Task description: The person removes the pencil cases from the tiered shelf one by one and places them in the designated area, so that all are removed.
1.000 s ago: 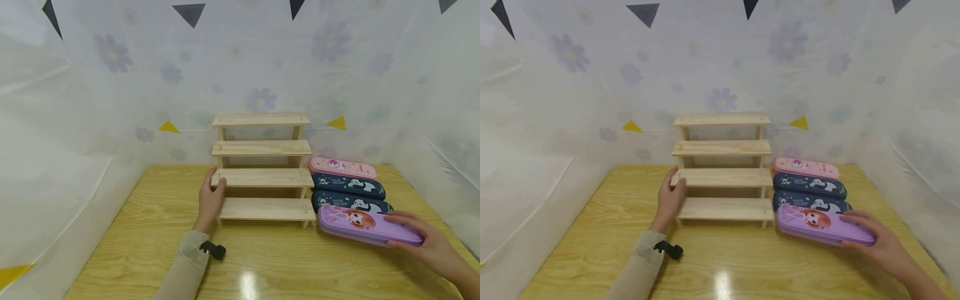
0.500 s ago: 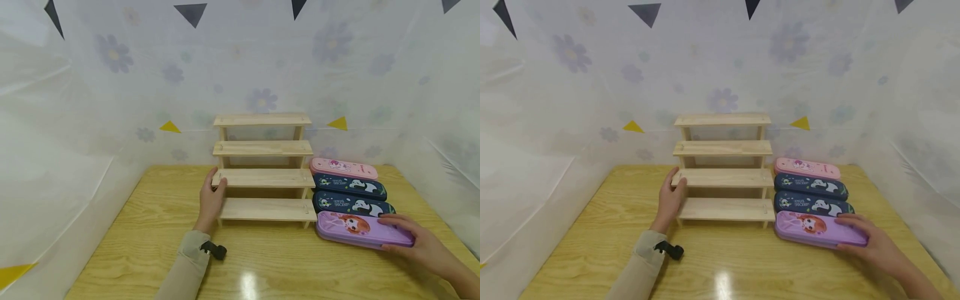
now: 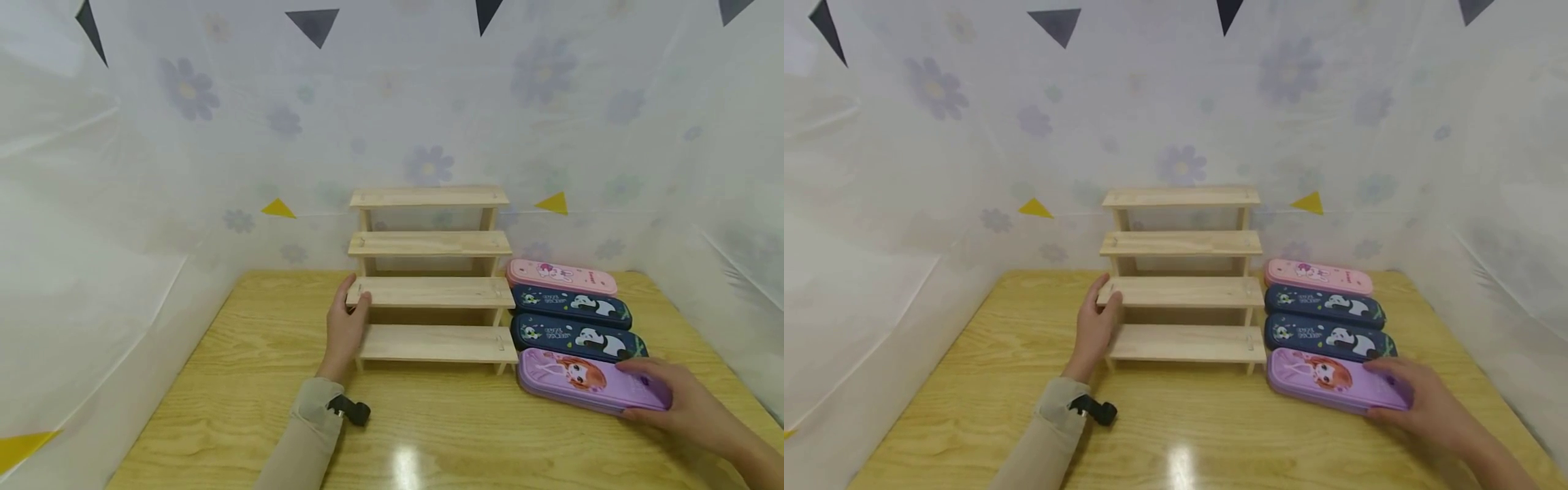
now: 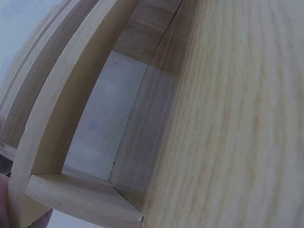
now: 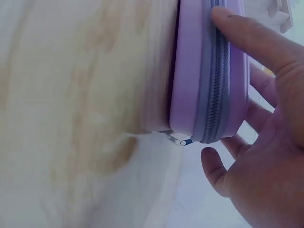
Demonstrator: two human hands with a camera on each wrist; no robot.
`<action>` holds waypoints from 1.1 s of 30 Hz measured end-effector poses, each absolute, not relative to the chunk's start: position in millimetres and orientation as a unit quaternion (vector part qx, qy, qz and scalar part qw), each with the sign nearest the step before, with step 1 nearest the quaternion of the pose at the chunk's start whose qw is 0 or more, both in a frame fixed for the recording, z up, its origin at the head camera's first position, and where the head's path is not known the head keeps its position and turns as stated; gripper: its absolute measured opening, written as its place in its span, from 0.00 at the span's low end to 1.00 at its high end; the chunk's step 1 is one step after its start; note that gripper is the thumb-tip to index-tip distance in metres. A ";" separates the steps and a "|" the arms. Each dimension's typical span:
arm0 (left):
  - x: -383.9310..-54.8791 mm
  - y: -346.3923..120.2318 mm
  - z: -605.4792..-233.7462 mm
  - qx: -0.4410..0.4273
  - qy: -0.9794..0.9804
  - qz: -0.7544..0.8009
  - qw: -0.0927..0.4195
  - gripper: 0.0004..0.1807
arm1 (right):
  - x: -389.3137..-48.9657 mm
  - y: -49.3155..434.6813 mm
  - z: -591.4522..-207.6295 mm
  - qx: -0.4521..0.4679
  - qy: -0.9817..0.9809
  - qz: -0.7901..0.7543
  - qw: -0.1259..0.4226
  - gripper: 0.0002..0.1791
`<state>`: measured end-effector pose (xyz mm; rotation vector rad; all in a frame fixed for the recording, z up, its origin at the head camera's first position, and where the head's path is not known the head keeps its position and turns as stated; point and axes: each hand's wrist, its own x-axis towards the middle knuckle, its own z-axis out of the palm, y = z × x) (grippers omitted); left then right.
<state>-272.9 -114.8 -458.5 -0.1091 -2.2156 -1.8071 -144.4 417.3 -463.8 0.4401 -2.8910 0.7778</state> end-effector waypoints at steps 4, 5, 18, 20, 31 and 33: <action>-273.2 -115.3 -458.1 -0.037 -0.768 -0.624 0.142 0.31 | -144.2 414.1 -458.9 0.144 -0.951 0.267 0.051 0.35; -273.5 -115.7 -458.2 -0.037 -0.768 -0.624 0.143 0.32 | -144.2 412.5 -457.1 0.143 -0.950 0.273 0.053 0.35; -271.4 -118.4 -456.6 -0.036 -0.773 -0.614 0.153 0.32 | -162.9 388.2 -438.3 0.135 -0.943 0.280 0.119 0.24; -271.3 -118.7 -455.2 -0.035 -0.779 -0.607 0.155 0.33 | -167.1 377.8 -435.6 0.136 -0.937 0.299 0.121 0.24; -268.2 -122.6 -449.6 -0.055 -0.795 -0.585 0.154 0.31 | -199.0 325.2 -420.4 0.172 -0.907 0.357 0.142 0.27; -266.7 -123.7 -448.8 -0.057 -0.796 -0.582 0.156 0.31 | -203.9 318.1 -420.0 0.181 -0.907 0.352 0.145 0.28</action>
